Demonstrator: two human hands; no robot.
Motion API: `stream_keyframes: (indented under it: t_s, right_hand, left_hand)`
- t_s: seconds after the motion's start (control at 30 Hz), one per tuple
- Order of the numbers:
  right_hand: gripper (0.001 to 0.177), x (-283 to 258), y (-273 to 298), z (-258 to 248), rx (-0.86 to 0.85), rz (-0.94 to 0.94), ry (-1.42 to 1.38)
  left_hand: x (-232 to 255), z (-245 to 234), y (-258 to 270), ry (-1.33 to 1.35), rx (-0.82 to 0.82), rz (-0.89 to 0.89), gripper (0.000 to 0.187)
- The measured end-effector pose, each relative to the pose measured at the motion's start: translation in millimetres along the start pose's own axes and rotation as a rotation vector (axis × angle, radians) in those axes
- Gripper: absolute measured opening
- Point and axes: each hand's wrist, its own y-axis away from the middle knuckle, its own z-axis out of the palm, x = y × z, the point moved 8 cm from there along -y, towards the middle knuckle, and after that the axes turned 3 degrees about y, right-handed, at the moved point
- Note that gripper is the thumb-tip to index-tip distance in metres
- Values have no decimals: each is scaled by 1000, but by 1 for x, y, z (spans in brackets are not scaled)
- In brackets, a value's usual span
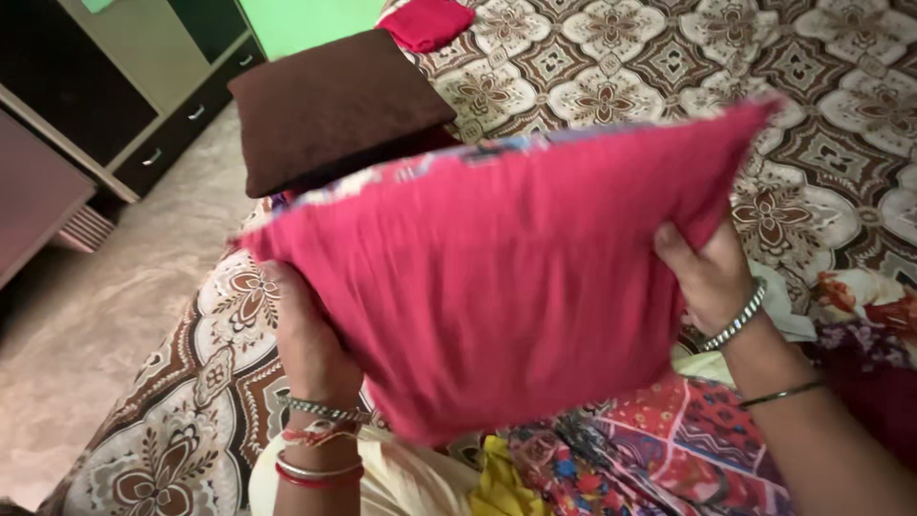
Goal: The person folds a pink patterned pillowcase on a bed, then wipes the pillow surface with a white cloth. The pillow is placed on a stack of other folded textiles.
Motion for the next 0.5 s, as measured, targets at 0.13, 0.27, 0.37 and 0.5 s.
stream_keyframes:
  t_s: [0.13,0.27,0.37,0.5]
  right_hand:
    - [53,54,32,-5,-30,90,49]
    - [38,98,58,-25,120,206,-197]
    - [25,87,62,-31,131,206,-239]
    - [25,45,47,-20,218,165,-233]
  left_hand:
    - [-22,-18,12,9,29,53,33]
    - [-40,-37,30,24,136,41,26]
    - [-44,-42,43,-85,203,-80,26]
    - [-15,-23,44,-13,144,137,31]
